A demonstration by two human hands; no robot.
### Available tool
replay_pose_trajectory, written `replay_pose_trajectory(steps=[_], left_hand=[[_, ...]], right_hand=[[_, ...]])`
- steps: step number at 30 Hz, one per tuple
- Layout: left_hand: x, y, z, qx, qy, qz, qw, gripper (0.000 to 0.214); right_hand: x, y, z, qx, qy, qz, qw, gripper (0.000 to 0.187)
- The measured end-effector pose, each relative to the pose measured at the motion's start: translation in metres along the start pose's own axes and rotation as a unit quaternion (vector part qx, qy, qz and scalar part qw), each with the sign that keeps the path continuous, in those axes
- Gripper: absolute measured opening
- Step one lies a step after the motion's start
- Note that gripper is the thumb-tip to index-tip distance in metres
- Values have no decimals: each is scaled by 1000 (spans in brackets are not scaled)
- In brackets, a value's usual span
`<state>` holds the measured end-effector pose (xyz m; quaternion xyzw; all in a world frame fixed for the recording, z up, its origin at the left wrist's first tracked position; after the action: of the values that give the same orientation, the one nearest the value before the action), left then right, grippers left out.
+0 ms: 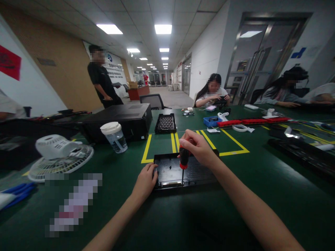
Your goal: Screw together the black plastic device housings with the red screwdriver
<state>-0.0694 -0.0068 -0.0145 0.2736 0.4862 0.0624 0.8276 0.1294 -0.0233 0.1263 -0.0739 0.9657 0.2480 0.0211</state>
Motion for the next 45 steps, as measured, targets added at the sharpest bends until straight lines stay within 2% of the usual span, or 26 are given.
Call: replay_pose_trajectory(steps=[9, 21, 31, 38, 45], left_hand=[[-1, 0, 2, -5, -3, 1, 1000, 25], [-3, 0, 4, -1, -2, -4, 1000, 25], [0, 0, 2, -3, 2, -8, 1000, 26], [-1, 0, 1, -1, 1, -1, 1000, 25], [-1, -1, 0, 0, -6, 1, 1000, 26]], right_hand=[[-3, -1, -14, -89, -176, 74, 978, 27], [3, -6, -17, -141, -242, 127, 952, 29], [5, -10, -20, -186, -313, 197, 910, 33], [6, -12, -18, -187, -314, 212, 906, 32], [5, -12, -13, -151, -278, 221, 923, 29]])
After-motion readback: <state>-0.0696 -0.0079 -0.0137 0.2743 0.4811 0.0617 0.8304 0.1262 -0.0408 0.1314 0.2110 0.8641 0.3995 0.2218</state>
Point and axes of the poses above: each hand's wrist, its own y-axis towards the middle knuckle, its own x-axis out of the palm, z = x × y, the point moved 4 cm from there along y, towards the middle knuckle, and after that the axes turned 9 degrees about z, right-handed, at the moved point
